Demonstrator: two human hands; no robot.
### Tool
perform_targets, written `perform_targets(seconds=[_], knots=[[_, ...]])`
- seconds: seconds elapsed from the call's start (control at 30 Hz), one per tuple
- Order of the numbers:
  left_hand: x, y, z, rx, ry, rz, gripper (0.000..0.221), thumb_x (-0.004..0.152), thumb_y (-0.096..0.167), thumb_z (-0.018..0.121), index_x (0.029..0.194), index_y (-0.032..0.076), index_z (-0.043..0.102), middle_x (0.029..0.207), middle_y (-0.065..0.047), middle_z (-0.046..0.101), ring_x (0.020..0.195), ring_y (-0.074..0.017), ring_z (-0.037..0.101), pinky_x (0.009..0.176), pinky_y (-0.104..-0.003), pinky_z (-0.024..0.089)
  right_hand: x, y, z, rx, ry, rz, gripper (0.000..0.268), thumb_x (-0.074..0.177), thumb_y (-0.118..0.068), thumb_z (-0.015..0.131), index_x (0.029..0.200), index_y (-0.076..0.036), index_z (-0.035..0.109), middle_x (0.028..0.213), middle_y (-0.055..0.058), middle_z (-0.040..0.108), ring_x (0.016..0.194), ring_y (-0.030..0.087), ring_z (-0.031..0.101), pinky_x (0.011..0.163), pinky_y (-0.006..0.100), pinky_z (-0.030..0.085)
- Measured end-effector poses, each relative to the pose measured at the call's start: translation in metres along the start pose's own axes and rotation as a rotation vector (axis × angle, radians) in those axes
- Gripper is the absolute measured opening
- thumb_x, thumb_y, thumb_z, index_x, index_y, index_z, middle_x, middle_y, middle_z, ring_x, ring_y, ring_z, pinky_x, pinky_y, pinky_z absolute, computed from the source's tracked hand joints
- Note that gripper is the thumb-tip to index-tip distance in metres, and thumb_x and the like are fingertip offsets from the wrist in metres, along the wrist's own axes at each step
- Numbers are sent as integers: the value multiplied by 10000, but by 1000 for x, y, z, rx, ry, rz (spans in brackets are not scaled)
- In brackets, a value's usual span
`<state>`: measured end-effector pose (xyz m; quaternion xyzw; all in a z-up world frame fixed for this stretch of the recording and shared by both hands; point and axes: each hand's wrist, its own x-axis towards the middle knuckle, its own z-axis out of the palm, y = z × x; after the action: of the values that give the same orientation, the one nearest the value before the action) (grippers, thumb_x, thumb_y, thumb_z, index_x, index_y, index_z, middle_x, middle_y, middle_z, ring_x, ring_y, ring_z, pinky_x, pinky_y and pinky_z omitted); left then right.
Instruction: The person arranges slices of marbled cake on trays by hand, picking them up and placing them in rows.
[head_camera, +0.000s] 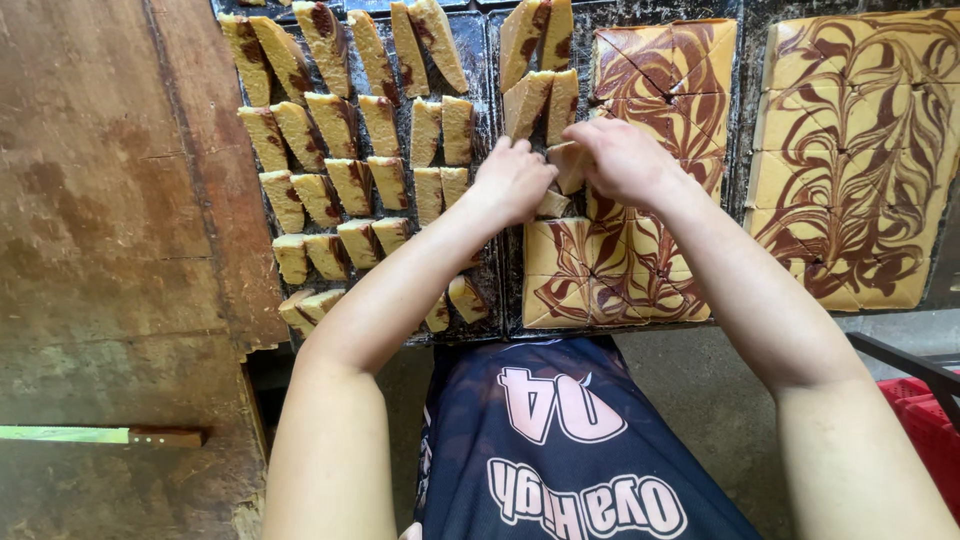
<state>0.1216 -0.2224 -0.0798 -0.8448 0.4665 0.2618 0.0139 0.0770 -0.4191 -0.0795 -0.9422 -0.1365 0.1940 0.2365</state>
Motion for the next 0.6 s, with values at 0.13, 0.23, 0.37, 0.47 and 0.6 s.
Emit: perform_targets(seconds=[0.13, 0.23, 0.37, 0.47, 0.6], knots=[[-8, 2, 7, -22, -89, 18, 299, 851, 251, 730, 1129, 147, 693, 1109, -64, 732, 1151, -251, 611, 984, -430, 433, 1, 8, 2, 23, 70, 20, 506, 787, -114, 794, 1269, -59, 649, 1189, 150, 669, 1096, 345, 655, 949, 447, 534], [-19, 1, -3, -16, -170, -10, 419, 850, 311, 710, 1201, 99, 625, 1130, -108, 715, 1156, -263, 599, 994, -431, 419, 9, 9, 3, 47, 17, 71, 453, 801, -125, 800, 1234, -83, 674, 1156, 141, 694, 1071, 344, 669, 932, 453, 539], [-34, 0, -22, -242, -44, 23, 612, 776, 340, 806, 1270, 75, 562, 1145, -128, 648, 1084, -290, 578, 909, -454, 445, 17, 12, 5, 33, -83, 111, 378, 838, -143, 794, 1204, -112, 701, 1115, 108, 731, 1050, 333, 693, 916, 473, 548], [-44, -9, -40, -379, -31, 30, 636, 689, 322, 890, 1222, 125, 604, 1125, -77, 615, 1052, -257, 575, 910, -422, 474, 22, 10, 12, 49, -149, 141, 307, 883, -173, 777, 1177, -118, 711, 1102, 76, 749, 1031, 268, 723, 958, 419, 567], [-42, -19, -46, -465, 55, -87, 394, 765, 340, 857, 1037, 138, 656, 1039, -44, 634, 1001, -222, 654, 895, -406, 529, 2, -3, -12, 17, 164, -50, 641, 722, -298, 868, 1266, -26, 667, 1180, 150, 708, 1069, 339, 673, 906, 513, 509]])
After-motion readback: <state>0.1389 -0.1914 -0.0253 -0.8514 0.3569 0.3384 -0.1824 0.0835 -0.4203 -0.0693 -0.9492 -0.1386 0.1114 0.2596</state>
